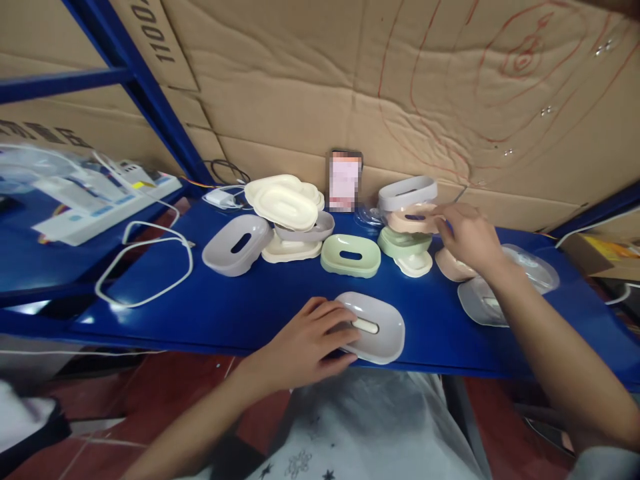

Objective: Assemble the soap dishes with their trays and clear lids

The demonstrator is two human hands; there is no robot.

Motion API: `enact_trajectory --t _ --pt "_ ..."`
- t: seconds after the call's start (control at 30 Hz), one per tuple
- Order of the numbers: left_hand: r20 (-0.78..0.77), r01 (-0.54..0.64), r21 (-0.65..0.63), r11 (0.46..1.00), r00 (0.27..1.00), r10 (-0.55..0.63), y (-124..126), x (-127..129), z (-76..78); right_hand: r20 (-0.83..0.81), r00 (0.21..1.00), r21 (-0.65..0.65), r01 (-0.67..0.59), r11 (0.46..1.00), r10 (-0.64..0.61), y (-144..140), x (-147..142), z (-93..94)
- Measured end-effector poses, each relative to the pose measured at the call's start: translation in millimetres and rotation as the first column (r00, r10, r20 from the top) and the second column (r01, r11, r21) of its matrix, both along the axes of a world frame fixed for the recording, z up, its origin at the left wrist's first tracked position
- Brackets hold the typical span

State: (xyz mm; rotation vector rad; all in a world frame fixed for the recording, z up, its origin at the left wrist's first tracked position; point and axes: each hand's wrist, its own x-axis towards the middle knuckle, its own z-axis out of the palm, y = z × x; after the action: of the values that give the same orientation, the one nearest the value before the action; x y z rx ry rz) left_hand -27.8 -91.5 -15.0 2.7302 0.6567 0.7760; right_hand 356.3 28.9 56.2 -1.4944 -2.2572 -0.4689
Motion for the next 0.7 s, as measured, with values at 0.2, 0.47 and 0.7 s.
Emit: enact_trajectory --t 0.2,0.47,0.7 --pt "-0.013 0.02 -0.042 0.999 1.0 -0.02 1.7 -1.0 -1.1 -0.179 0.979 0.0 0.101 0.995 -0.099 54.3 25.8 2.0" --pt "-0.012 0.035 -0.067 0.997 0.999 -0.036 1.8 -1.6 -1.6 -0.099 0.981 -0.117 -0.179 0.977 0.168 65.4 -3.1 23.1" --pt "-0.028 0.035 -0.08 0.996 0.999 -0.037 2.2 -2.3 -3.7 -0.155 0.988 0.125 0.002 0.992 0.017 37.7 10.1 33.5"
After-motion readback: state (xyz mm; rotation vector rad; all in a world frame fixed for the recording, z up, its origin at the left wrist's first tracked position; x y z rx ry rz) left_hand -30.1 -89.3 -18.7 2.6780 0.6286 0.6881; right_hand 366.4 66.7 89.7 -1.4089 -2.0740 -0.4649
